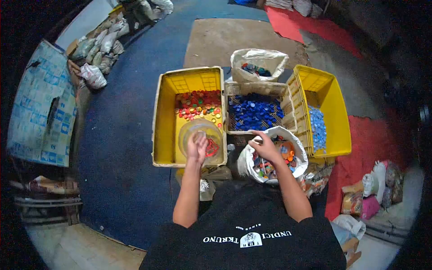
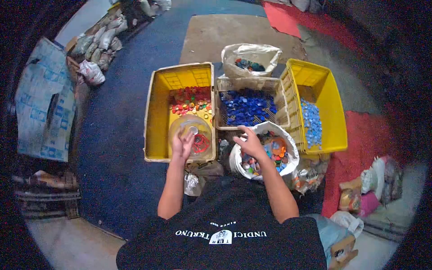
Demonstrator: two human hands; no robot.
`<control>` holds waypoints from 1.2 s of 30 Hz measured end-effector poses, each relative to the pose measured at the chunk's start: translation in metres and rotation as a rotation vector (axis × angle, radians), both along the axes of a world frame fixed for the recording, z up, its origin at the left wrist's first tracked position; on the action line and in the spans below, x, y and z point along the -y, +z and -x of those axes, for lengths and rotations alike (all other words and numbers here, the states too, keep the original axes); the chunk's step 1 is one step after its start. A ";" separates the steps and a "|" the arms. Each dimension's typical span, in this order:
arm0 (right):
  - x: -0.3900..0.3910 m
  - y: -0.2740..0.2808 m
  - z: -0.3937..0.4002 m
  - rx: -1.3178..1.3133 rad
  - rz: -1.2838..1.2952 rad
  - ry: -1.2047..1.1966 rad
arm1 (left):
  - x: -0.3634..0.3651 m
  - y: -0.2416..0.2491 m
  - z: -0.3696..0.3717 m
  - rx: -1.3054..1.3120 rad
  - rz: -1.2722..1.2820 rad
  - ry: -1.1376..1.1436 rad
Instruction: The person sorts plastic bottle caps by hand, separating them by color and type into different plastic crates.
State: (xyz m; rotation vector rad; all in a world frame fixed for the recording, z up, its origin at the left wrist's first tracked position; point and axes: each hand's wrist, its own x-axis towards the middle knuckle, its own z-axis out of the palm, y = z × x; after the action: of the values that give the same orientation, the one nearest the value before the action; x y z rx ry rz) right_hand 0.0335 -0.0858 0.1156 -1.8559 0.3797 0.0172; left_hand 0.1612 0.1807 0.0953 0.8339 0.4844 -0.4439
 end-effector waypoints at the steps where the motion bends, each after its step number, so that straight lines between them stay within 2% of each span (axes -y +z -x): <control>1: 0.014 -0.020 0.026 -0.104 0.028 -0.083 | -0.005 -0.024 0.017 -0.038 -0.003 -0.095; 3: 0.022 0.005 0.067 -0.230 -0.152 -0.240 | 0.003 -0.031 0.051 -0.075 -0.059 -0.162; 5: 0.039 -0.022 0.103 -0.195 -0.052 -0.293 | 0.014 -0.032 0.077 -0.097 -0.116 -0.232; 7: 0.052 -0.036 0.125 -0.327 0.077 -0.338 | 0.026 -0.024 0.094 0.091 -0.292 -0.453; 9: 0.060 -0.052 0.135 -0.311 0.144 -0.336 | 0.045 -0.017 0.105 0.107 -0.321 -0.527; 11: 0.067 -0.091 0.134 -0.279 0.160 -0.300 | 0.066 -0.016 0.118 0.401 -0.393 -0.714; 12: 0.070 -0.103 0.131 -0.244 0.179 -0.254 | 0.078 -0.019 0.124 0.601 -0.409 -0.711; 13: 0.061 -0.087 0.120 -0.265 0.258 -0.248 | 0.088 -0.014 0.128 0.692 -0.464 -0.781; 15: 0.059 -0.107 0.102 -0.239 0.270 -0.159 | 0.105 0.000 0.136 0.884 -0.596 -0.958; 16: 0.056 -0.108 0.090 -0.317 0.338 -0.157 | 0.113 0.015 0.135 0.978 -0.669 -1.094; 17: 0.051 -0.103 0.076 -0.393 0.404 -0.155 | 0.118 0.011 0.140 0.970 -0.677 -1.096; 18: 0.045 -0.092 0.066 -0.497 0.511 -0.189 | 0.123 0.007 0.145 1.155 -0.825 -1.118; 19: 0.050 -0.112 0.063 -0.495 0.495 -0.189 | 0.128 0.006 0.148 1.343 -0.973 -1.136; 21: 0.046 -0.141 0.056 -0.498 0.510 -0.225 | 0.137 0.003 0.152 1.305 -1.004 -1.190; 24: 0.044 -0.152 0.069 -0.486 0.412 -0.276 | 0.141 -0.009 0.151 1.306 -1.048 -1.081; 27: 0.048 -0.119 0.087 -0.434 0.414 -0.312 | 0.140 -0.023 0.145 1.380 -1.167 -1.059; 30: 0.057 -0.092 0.119 -0.131 0.155 -0.394 | 0.151 -0.030 0.143 1.427 -1.338 -0.964; 31: 0.060 -0.077 0.132 -0.121 0.155 -0.394 | 0.156 -0.031 0.142 1.476 -1.442 -0.890; 33: 0.064 -0.040 0.161 -0.039 0.095 -0.404 | 0.169 -0.040 0.140 1.481 -1.463 -0.933; 35: 0.059 -0.029 0.185 0.017 0.073 -0.472 | 0.187 -0.062 0.137 1.459 -1.787 -1.002; 36: 0.060 -0.023 0.193 0.069 0.042 -0.531 | 0.191 -0.094 0.132 1.511 -1.819 -0.972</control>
State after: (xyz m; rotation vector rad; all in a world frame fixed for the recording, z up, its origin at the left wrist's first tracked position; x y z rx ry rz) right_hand -0.1597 -0.1457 0.0929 -1.7400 0.8176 -0.4170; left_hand 0.0297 -0.0107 0.0010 2.7908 -1.2997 0.0226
